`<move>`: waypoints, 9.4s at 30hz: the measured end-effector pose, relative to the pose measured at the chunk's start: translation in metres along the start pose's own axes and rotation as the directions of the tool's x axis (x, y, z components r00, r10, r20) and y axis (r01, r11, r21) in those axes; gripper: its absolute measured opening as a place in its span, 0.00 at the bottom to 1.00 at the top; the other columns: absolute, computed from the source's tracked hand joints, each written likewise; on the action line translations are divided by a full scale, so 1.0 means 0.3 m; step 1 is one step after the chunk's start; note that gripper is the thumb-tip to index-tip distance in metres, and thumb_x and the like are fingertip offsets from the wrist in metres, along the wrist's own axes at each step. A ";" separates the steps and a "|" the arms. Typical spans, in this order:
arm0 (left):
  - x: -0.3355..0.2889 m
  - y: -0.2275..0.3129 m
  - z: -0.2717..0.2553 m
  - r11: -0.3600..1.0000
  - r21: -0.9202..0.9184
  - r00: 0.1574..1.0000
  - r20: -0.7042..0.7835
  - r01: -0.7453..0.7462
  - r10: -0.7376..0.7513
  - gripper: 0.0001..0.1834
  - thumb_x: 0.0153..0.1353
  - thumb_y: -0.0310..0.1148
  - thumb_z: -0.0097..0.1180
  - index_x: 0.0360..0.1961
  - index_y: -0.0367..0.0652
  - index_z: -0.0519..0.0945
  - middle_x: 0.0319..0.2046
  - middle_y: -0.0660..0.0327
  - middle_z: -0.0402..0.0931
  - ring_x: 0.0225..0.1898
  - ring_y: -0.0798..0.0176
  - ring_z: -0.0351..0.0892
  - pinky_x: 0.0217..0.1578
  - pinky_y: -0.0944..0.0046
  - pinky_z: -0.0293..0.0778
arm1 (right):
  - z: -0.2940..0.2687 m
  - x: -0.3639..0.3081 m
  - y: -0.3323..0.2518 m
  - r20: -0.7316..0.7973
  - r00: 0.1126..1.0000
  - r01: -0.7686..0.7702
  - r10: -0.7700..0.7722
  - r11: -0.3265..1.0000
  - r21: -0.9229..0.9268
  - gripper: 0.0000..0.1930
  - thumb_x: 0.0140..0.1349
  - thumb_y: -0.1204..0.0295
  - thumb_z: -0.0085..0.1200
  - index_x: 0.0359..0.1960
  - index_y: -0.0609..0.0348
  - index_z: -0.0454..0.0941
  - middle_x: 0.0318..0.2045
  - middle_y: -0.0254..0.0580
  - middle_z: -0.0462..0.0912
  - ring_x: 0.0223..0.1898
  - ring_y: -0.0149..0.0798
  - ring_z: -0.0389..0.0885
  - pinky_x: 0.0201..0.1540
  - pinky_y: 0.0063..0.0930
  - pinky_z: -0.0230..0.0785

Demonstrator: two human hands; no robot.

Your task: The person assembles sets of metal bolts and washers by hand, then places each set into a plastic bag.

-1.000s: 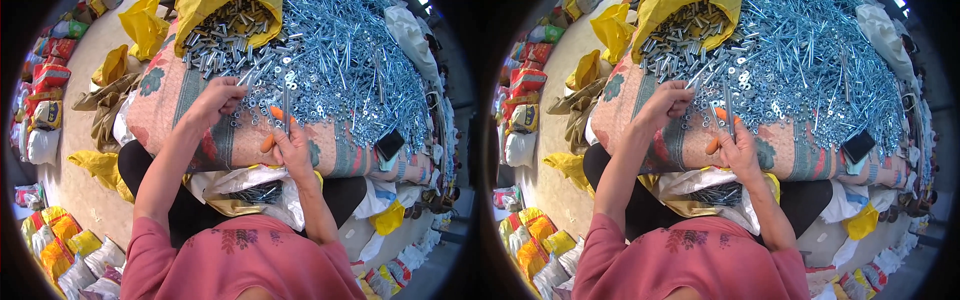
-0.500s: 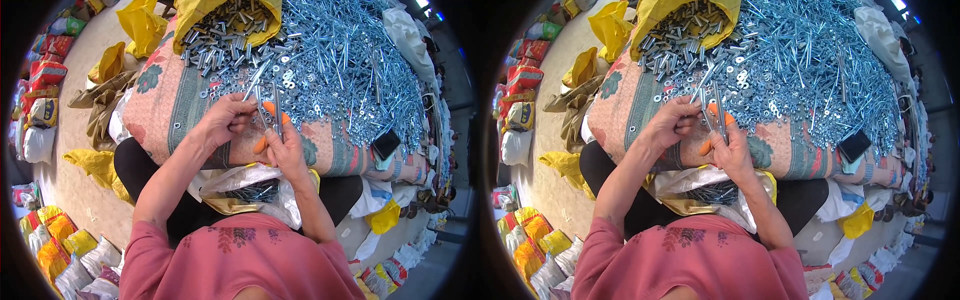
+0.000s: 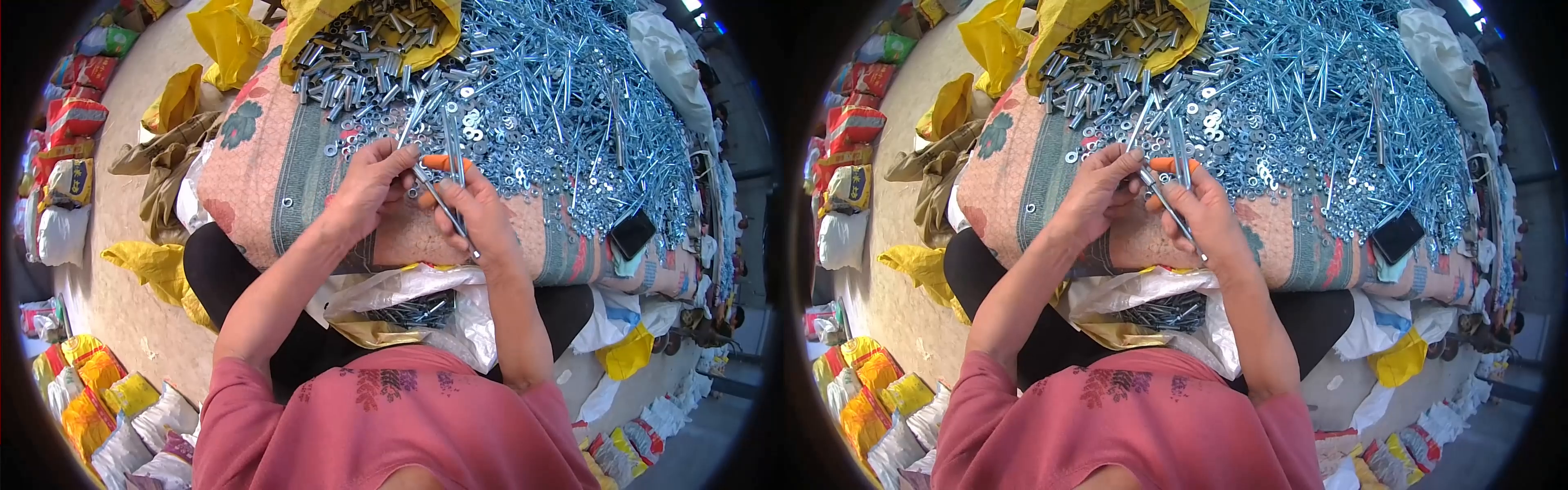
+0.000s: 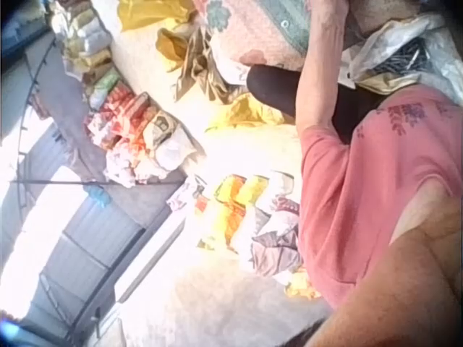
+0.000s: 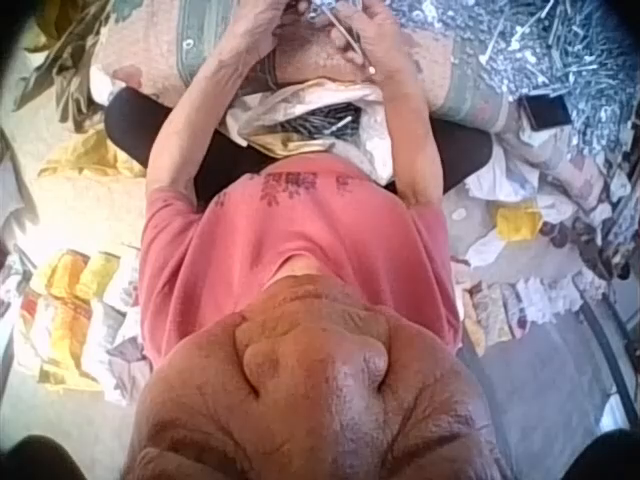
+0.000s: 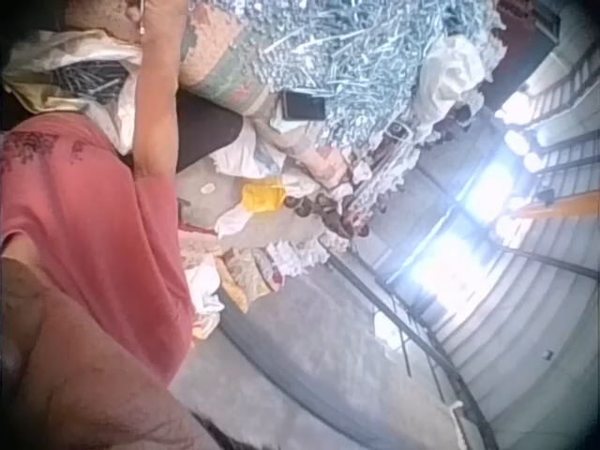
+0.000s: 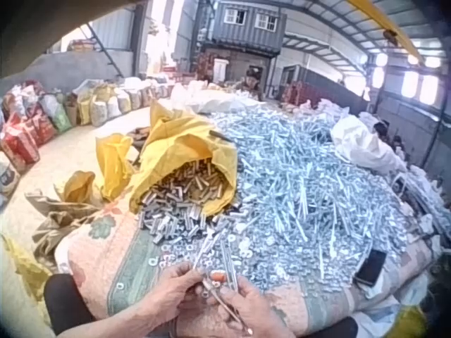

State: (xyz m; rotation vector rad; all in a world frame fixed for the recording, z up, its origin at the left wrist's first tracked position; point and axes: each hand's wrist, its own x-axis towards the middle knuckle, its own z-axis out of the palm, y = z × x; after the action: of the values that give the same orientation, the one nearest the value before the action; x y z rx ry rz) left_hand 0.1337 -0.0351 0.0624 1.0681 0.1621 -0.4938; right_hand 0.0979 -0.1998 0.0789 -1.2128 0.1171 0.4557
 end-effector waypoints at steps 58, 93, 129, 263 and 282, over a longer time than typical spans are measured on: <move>0.012 0.058 -0.018 0.993 -0.116 0.976 0.218 0.018 0.008 0.07 0.60 0.27 0.51 0.38 0.39 0.68 0.26 0.62 0.72 0.12 0.80 0.58 0.10 0.80 0.53 | 0.004 -0.119 0.024 0.025 0.992 0.124 -0.123 0.947 -0.298 0.18 0.64 0.76 0.39 0.56 0.59 0.66 0.20 0.32 0.74 0.22 0.21 0.71 0.26 0.14 0.64; 0.133 0.063 -0.132 0.395 0.872 0.727 -0.067 -0.290 0.683 0.07 0.53 0.31 0.49 0.30 0.38 0.69 0.19 0.50 0.74 0.21 0.51 0.76 0.22 0.51 0.70 | 0.012 0.021 0.065 -0.283 0.797 0.358 -0.533 0.795 -0.489 0.13 0.67 0.66 0.39 0.41 0.62 0.73 0.21 0.31 0.75 0.17 0.17 0.63 0.21 0.12 0.57; -0.029 0.102 -0.116 0.988 0.144 0.991 0.130 -0.050 0.032 0.09 0.49 0.23 0.61 0.32 0.37 0.75 0.20 0.67 0.70 0.13 0.80 0.60 0.13 0.80 0.53 | 0.007 -0.032 0.053 -0.005 0.975 0.168 -0.222 0.753 -0.637 0.17 0.63 0.75 0.45 0.53 0.51 0.72 0.19 0.29 0.75 0.23 0.20 0.70 0.27 0.16 0.64; -0.198 -0.091 -0.025 0.975 0.167 0.960 0.212 0.148 -0.182 0.09 0.58 0.30 0.52 0.38 0.39 0.73 0.18 0.68 0.67 0.12 0.80 0.57 0.11 0.77 0.51 | -0.267 -0.153 0.012 -0.237 0.840 0.096 -0.489 0.563 -0.821 0.06 0.52 0.79 0.55 0.33 0.62 0.78 0.26 0.33 0.80 0.27 0.23 0.77 0.33 0.17 0.69; -0.197 -0.102 -0.023 0.965 0.212 0.951 0.232 0.154 -0.203 0.06 0.56 0.31 0.53 0.32 0.40 0.73 0.17 0.68 0.67 0.12 0.79 0.59 0.11 0.76 0.53 | -0.233 -0.186 0.012 0.041 0.860 0.064 -0.509 0.028 -0.998 0.10 0.50 0.78 0.55 0.37 0.58 0.77 0.27 0.47 0.75 0.29 0.47 0.76 0.32 0.36 0.68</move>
State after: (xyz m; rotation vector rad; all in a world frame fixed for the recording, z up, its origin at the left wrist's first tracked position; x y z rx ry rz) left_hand 0.0682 -0.0226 0.0560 1.1735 -0.0143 -0.8179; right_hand 0.0566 -0.2785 0.0689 -2.6937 -0.2393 -0.2040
